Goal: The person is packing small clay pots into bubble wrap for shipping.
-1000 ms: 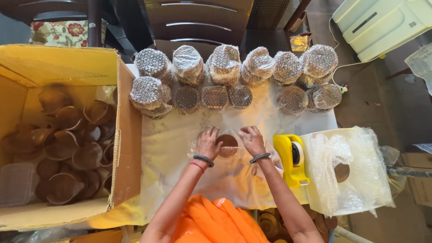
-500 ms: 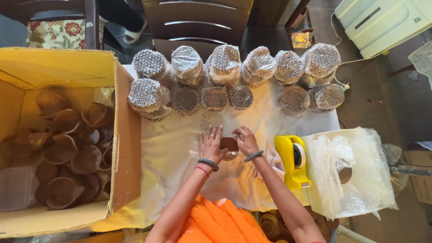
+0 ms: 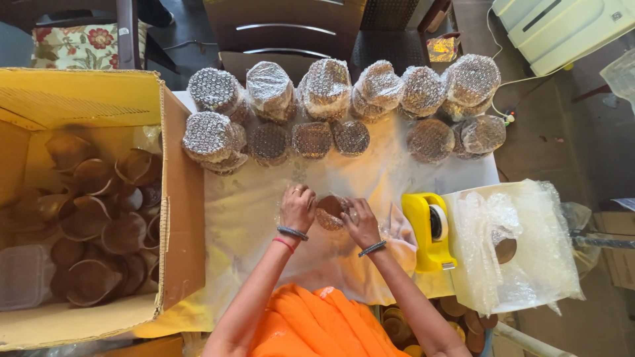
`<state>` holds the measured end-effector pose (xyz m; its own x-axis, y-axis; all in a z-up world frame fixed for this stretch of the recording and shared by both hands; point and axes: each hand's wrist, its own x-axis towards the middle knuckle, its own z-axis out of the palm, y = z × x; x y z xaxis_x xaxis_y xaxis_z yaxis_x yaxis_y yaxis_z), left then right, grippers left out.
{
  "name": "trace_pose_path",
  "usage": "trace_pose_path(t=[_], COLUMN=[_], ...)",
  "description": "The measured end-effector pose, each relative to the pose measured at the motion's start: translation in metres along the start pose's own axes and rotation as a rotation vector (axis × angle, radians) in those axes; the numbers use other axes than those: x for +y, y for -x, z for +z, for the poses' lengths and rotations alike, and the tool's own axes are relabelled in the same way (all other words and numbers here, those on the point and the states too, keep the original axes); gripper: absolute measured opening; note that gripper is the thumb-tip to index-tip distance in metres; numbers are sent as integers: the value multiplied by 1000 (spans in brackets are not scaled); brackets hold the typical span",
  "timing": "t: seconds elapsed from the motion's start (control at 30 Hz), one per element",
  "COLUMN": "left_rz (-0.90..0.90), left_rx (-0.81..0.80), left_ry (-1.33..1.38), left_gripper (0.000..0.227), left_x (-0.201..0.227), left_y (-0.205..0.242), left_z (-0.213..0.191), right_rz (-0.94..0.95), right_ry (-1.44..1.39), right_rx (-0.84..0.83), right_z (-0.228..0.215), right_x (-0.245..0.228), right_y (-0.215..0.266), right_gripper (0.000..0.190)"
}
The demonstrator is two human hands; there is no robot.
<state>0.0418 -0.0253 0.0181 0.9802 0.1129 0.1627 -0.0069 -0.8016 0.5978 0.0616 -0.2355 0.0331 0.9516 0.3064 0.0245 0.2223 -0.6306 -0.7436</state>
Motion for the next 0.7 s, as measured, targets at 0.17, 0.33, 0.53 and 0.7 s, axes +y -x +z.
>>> trace_pose_path(t=[0.17, 0.33, 0.53, 0.7], left_rz=[135, 107, 4, -287], left_rx=[59, -150, -642, -383], left_ry=[48, 6, -16, 72], left_gripper=[19, 17, 19, 20], left_x=[34, 41, 12, 8], left_y=[25, 64, 103, 86], left_z=[-13, -3, 4, 8], right_rz=[-104, -87, -138, -419], right_ry=[100, 152, 281, 185], right_rx=[78, -5, 267, -156], right_z=[1, 13, -4, 0], right_x=[-7, 29, -2, -44], right_y=[-20, -36, -25, -6], right_gripper=[52, 36, 36, 50])
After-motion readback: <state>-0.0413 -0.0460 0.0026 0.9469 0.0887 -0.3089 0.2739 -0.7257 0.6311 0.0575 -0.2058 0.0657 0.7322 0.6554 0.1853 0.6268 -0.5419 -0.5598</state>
